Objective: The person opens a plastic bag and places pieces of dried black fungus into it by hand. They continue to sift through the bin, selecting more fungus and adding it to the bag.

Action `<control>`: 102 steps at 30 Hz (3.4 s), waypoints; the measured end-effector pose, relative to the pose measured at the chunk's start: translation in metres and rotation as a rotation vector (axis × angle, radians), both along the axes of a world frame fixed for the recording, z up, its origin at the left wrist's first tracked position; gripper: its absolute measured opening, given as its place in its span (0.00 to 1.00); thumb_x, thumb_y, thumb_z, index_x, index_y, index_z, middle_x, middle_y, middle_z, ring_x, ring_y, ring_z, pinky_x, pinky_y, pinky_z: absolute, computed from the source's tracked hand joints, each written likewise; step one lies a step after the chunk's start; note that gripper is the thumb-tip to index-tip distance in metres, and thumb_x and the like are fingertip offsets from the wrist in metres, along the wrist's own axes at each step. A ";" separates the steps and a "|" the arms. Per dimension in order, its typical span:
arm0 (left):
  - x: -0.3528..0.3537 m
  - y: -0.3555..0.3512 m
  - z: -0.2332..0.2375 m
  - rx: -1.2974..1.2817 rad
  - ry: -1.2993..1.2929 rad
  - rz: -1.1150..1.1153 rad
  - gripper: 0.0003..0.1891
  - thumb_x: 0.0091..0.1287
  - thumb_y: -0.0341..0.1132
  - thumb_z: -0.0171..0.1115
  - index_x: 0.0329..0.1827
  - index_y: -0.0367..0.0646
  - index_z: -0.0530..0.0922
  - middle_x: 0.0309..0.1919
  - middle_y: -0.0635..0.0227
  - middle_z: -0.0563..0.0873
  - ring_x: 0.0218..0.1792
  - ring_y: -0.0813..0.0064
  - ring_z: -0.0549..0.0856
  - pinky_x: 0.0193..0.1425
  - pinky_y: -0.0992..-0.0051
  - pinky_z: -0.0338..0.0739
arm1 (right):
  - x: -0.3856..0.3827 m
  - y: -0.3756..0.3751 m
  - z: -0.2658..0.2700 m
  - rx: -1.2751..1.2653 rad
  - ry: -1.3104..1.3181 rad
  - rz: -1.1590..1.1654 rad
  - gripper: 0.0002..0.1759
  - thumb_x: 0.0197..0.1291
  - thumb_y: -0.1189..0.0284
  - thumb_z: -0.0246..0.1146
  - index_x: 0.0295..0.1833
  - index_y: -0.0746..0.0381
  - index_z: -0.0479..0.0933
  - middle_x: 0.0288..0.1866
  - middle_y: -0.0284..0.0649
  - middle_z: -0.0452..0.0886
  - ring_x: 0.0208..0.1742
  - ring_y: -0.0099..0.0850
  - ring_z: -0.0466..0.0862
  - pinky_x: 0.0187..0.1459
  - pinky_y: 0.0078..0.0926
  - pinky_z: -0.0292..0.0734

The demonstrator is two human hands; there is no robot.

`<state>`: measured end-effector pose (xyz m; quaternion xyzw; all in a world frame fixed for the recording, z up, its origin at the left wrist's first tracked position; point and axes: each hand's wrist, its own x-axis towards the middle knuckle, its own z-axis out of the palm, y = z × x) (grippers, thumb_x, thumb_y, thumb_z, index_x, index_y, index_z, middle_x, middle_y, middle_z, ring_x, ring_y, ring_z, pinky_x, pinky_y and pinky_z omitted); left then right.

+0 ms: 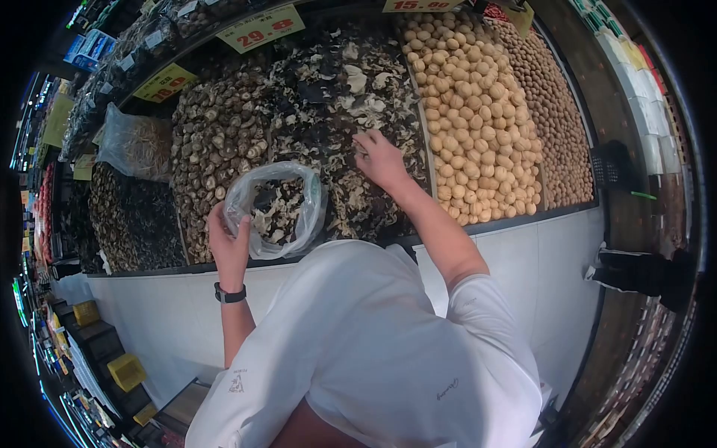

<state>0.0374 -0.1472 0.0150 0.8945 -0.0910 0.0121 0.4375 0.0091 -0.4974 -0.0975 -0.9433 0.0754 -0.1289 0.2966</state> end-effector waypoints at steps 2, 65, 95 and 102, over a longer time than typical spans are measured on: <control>0.000 0.001 0.002 0.015 0.000 0.006 0.29 0.66 0.31 0.70 0.69 0.35 0.70 0.59 0.52 0.81 0.55 0.64 0.84 0.61 0.68 0.77 | -0.001 -0.002 -0.007 0.120 -0.135 -0.113 0.26 0.56 0.69 0.71 0.62 0.55 0.78 0.58 0.46 0.79 0.56 0.45 0.83 0.55 0.39 0.82; -0.002 0.004 -0.004 -0.161 0.054 -0.008 0.22 0.72 0.25 0.62 0.68 0.33 0.69 0.61 0.55 0.79 0.58 0.70 0.81 0.62 0.74 0.75 | 0.041 0.028 0.015 -0.407 0.129 0.529 0.35 0.53 0.73 0.66 0.71 0.48 0.73 0.59 0.47 0.78 0.45 0.43 0.87 0.42 0.40 0.84; 0.000 0.012 -0.001 -0.521 0.132 0.003 0.17 0.74 0.25 0.60 0.65 0.38 0.73 0.54 0.69 0.81 0.48 0.84 0.80 0.51 0.82 0.76 | 0.050 0.114 0.168 -0.076 0.143 1.057 0.37 0.50 0.75 0.69 0.70 0.45 0.76 0.67 0.44 0.77 0.54 0.45 0.85 0.50 0.41 0.82; 0.000 0.014 -0.002 -0.598 0.209 0.054 0.16 0.74 0.27 0.62 0.62 0.37 0.74 0.50 0.70 0.82 0.46 0.86 0.80 0.49 0.85 0.75 | 0.049 0.118 0.154 0.197 -0.024 0.914 0.33 0.55 0.75 0.67 0.70 0.54 0.75 0.66 0.44 0.77 0.65 0.44 0.79 0.62 0.41 0.78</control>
